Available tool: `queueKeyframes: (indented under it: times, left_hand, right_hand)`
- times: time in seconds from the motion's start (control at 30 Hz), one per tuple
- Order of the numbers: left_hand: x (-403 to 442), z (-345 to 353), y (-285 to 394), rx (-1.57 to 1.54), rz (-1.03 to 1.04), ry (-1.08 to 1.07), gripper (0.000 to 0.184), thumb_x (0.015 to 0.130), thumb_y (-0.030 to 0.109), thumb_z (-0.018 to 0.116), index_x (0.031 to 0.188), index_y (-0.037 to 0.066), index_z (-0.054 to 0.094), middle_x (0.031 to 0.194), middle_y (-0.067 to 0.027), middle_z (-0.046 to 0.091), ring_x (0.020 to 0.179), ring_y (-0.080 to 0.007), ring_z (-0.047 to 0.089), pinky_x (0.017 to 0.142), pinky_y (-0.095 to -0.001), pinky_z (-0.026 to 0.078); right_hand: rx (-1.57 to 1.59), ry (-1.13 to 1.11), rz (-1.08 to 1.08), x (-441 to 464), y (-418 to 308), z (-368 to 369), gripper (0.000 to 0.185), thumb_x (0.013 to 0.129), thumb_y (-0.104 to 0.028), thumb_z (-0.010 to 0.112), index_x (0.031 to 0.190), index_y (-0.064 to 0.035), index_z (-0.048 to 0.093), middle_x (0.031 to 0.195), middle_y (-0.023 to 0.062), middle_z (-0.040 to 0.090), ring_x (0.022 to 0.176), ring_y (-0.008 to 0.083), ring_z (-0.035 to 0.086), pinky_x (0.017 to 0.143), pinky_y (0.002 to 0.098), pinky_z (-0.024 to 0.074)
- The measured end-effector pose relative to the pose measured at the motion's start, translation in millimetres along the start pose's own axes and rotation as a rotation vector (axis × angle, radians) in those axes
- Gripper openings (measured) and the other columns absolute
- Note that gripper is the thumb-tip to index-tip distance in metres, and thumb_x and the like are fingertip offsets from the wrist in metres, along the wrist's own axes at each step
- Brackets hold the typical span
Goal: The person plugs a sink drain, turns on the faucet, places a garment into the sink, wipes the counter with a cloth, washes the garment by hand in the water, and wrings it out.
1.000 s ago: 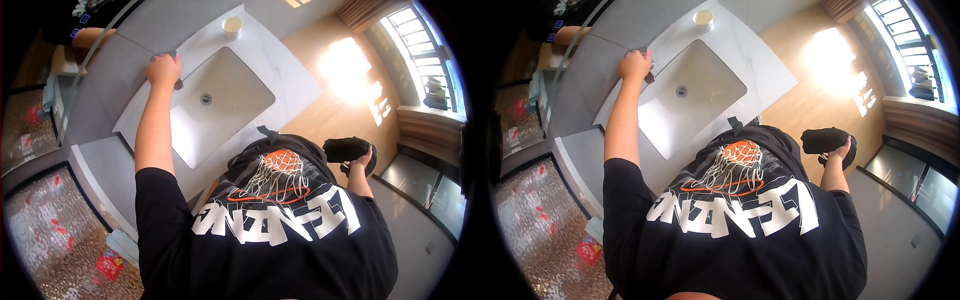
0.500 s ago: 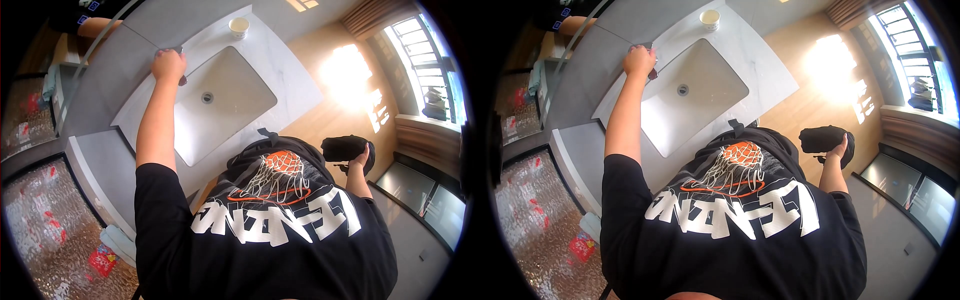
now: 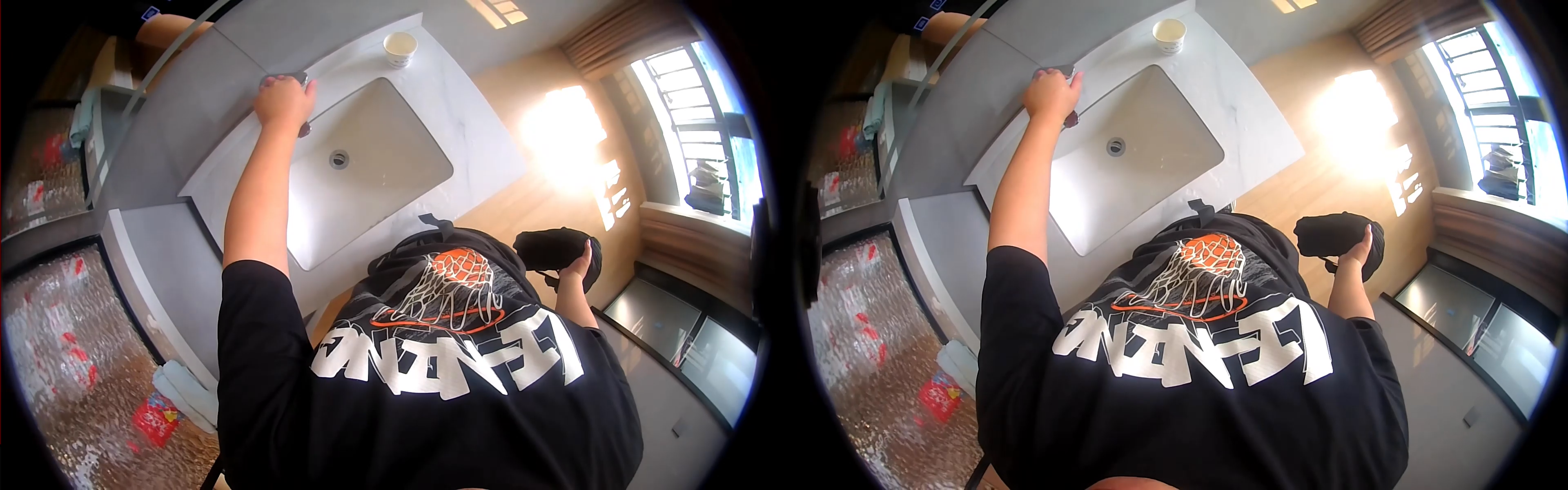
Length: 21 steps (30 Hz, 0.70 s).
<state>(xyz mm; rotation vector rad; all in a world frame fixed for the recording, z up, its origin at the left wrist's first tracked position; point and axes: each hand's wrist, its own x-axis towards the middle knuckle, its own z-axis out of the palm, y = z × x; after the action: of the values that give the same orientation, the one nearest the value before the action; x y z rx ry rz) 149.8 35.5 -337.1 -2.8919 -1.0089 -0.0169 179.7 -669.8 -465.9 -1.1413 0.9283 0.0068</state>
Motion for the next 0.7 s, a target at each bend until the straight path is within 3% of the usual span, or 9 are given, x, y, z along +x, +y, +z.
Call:
queueKeyframes:
  times: [0.07,0.27,0.37,0.5,0.7]
  left_hand:
    - [0,10,-1,0.028,-0.003,0.086,0.054,0.093,0.055,0.055,0.105,0.005,0.073,0.107,-0.0158,0.069,0.102,-0.0309,0.067,0.078,-0.0449,0.057]
    - [-1,18,-3,0.047,0.019,0.135,0.055,0.092,0.055,0.056,0.106,0.005,0.072,0.110,-0.0164,0.067,0.104,-0.0307,0.066,0.080,-0.0442,0.057]
    - [-1,2,-1,-0.021,-0.004,-0.057,0.065,0.093,0.053,0.055,0.129,-0.001,0.061,0.128,-0.0194,0.064,0.124,-0.0372,0.058,0.089,-0.0467,0.054]
    - [0,9,-2,-0.021,-0.013,-0.038,0.067,0.093,0.054,0.056,0.130,-0.002,0.060,0.130,-0.0200,0.062,0.127,-0.0376,0.056,0.091,-0.0467,0.054]
    - [-1,10,-2,-0.034,-0.013,-0.036,0.070,0.092,0.054,0.056,0.133,-0.003,0.058,0.134,-0.0212,0.060,0.128,-0.0385,0.055,0.093,-0.0469,0.053]
  right_hand:
    - [-0.006,-0.018,-0.011,1,1,1,0.055,0.088,-0.048,0.066,0.124,-0.0060,0.065,0.125,0.0117,0.067,0.114,0.0311,0.063,0.106,0.0438,0.0453]
    - [-0.009,-0.084,0.000,4,4,-1,0.057,0.088,-0.050,0.065,0.125,-0.0071,0.065,0.126,0.0111,0.066,0.115,0.0310,0.062,0.107,0.0446,0.0431]
    - [-0.046,-0.073,0.018,1,3,0,0.059,0.086,-0.053,0.065,0.126,-0.0088,0.065,0.126,0.0102,0.066,0.116,0.0310,0.061,0.109,0.0460,0.0406]
    - [-0.058,-0.052,0.027,2,5,0,0.062,0.085,-0.056,0.065,0.127,-0.0107,0.064,0.127,0.0092,0.066,0.118,0.0306,0.061,0.110,0.0472,0.0373]
    - [-0.030,-0.111,0.009,8,8,-4,0.058,0.086,-0.051,0.067,0.125,-0.0097,0.066,0.127,0.0102,0.067,0.118,0.0316,0.061,0.110,0.0454,0.0412]
